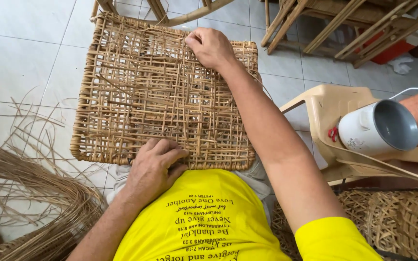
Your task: Weaving rattan strips into a frame to create a basket or furniture component.
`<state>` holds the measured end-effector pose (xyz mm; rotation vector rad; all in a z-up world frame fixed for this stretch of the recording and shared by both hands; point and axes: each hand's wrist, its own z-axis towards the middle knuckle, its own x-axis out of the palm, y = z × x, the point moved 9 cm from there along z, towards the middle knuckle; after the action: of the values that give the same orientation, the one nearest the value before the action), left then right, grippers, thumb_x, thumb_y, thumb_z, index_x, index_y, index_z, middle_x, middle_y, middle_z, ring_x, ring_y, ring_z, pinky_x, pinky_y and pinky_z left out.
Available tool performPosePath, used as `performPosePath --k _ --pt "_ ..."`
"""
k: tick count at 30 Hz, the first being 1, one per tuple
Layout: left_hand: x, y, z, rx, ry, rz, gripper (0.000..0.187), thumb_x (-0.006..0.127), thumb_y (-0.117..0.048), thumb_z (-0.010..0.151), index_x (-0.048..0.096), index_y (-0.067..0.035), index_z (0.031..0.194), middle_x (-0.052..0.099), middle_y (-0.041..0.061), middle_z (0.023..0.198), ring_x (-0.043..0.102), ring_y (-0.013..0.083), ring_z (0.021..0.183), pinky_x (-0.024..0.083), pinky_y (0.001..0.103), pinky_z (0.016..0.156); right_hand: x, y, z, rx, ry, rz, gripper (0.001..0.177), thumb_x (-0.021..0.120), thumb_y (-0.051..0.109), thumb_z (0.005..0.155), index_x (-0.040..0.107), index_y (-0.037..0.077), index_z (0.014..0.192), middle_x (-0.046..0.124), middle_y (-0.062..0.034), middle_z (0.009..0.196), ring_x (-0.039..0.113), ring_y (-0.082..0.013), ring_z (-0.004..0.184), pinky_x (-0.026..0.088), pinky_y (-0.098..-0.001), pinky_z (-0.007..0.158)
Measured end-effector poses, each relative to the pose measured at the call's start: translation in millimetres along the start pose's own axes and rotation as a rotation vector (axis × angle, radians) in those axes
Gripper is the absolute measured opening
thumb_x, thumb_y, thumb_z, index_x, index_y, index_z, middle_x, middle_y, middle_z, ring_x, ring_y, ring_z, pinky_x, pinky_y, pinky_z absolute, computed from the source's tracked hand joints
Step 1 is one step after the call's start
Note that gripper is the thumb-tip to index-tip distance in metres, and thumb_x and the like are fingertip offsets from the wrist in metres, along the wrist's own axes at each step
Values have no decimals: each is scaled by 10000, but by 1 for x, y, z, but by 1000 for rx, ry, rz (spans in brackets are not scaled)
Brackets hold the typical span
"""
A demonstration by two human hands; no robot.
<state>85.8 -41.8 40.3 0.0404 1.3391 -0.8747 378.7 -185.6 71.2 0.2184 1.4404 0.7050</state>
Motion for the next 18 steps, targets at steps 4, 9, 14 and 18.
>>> performPosePath --k 4,9,14,18 --pt "-5 -2 -2 22 -32 -9 353 777 -366 898 764 -148 1175 683 62 1113 601 249 1008 527 419 829 13 -7 19 137 47 -68 193 610 403 1015 646 256 897 588 98 726 476 -69 583 402 -279 536" --pt "-9 -4 -1 32 -55 -17 341 798 -336 883 766 -146 1164 679 61 1092 603 260 981 534 432 817 8 -4 22 218 54 42 179 770 340 942 651 270 829 721 109 828 633 -49 727 545 -296 699" --pt "-3 -1 -3 29 -38 -7 362 790 -362 890 757 -153 1184 679 62 1112 608 251 990 534 431 814 6 3 23 42 41 57 146 692 274 979 634 235 850 684 52 829 622 -106 746 530 -326 698" --pt "-6 -3 -4 36 -53 -21 368 794 -361 886 758 -142 1180 680 59 1112 606 250 982 534 429 806 7 -16 24 163 166 212 198 624 289 1065 636 213 882 627 53 832 537 -66 686 506 -266 640"
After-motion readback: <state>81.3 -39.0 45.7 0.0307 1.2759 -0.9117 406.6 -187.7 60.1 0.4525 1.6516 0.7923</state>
